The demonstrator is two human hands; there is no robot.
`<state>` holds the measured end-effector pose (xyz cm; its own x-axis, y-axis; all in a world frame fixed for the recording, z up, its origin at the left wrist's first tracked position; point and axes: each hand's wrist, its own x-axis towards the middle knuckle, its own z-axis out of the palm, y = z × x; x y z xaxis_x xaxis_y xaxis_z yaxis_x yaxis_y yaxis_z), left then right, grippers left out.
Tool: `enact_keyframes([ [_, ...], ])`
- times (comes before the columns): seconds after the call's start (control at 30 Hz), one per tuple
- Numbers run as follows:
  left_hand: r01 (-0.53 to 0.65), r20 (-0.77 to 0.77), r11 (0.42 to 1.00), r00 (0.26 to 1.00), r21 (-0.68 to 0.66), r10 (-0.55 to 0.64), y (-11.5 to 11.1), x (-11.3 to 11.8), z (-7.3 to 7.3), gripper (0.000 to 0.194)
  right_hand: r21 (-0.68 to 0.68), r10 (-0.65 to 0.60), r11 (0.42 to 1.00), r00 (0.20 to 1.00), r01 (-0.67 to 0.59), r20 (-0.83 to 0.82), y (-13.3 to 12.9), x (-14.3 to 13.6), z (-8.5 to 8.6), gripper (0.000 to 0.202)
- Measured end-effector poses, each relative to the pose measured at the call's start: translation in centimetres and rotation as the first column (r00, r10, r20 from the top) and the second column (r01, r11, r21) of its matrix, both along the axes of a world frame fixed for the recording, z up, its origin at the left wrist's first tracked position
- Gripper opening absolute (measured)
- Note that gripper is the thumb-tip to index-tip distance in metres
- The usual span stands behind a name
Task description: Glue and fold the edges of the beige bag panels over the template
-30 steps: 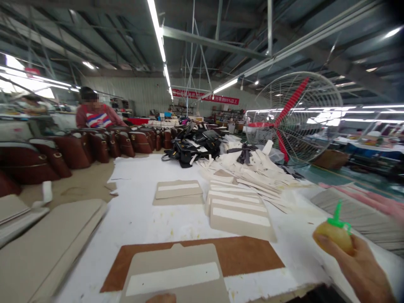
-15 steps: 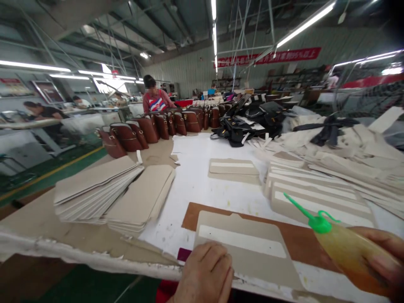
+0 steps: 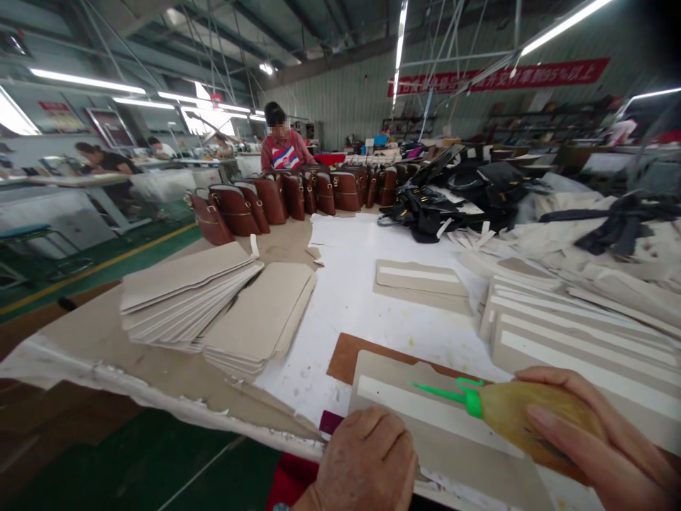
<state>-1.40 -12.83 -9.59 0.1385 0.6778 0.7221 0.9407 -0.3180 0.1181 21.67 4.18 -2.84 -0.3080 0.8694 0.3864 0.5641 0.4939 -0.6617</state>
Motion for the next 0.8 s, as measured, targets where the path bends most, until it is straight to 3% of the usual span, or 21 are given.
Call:
enact_keyframes([
  [0.1, 0.0, -0.017, 1.0, 1.0, -0.016, 0.0, -0.1, 0.0, 0.2, 0.014, -0.079, 0.124, 0.989, 0.992, -0.124, -0.003, 0.0, -1.3, 1.0, 0.059],
  [0.4, -0.022, -0.067, 1.0, 0.998, -0.005, 0.021, 0.1, 0.0, 0.5, 0.015, -0.182, 0.21, 0.958, 0.975, -0.22, -0.072, 1.0, -3.9, 1.7, 0.06],
  [0.6, -0.032, -0.088, 0.998, 0.995, 0.054, 0.036, 0.3, 0.1, 0.4, 0.017, -0.082, 0.213, 0.975, 0.976, -0.208, 0.054, -0.5, -6.1, 3.4, 0.06],
  [0.8, -0.039, -0.109, 0.996, 0.993, 0.082, 0.048, 0.4, 0.1, 0.5, 0.019, -0.025, 0.366, 0.93, 0.916, -0.367, 0.168, -0.7, -9.4, 4.6, 0.044],
])
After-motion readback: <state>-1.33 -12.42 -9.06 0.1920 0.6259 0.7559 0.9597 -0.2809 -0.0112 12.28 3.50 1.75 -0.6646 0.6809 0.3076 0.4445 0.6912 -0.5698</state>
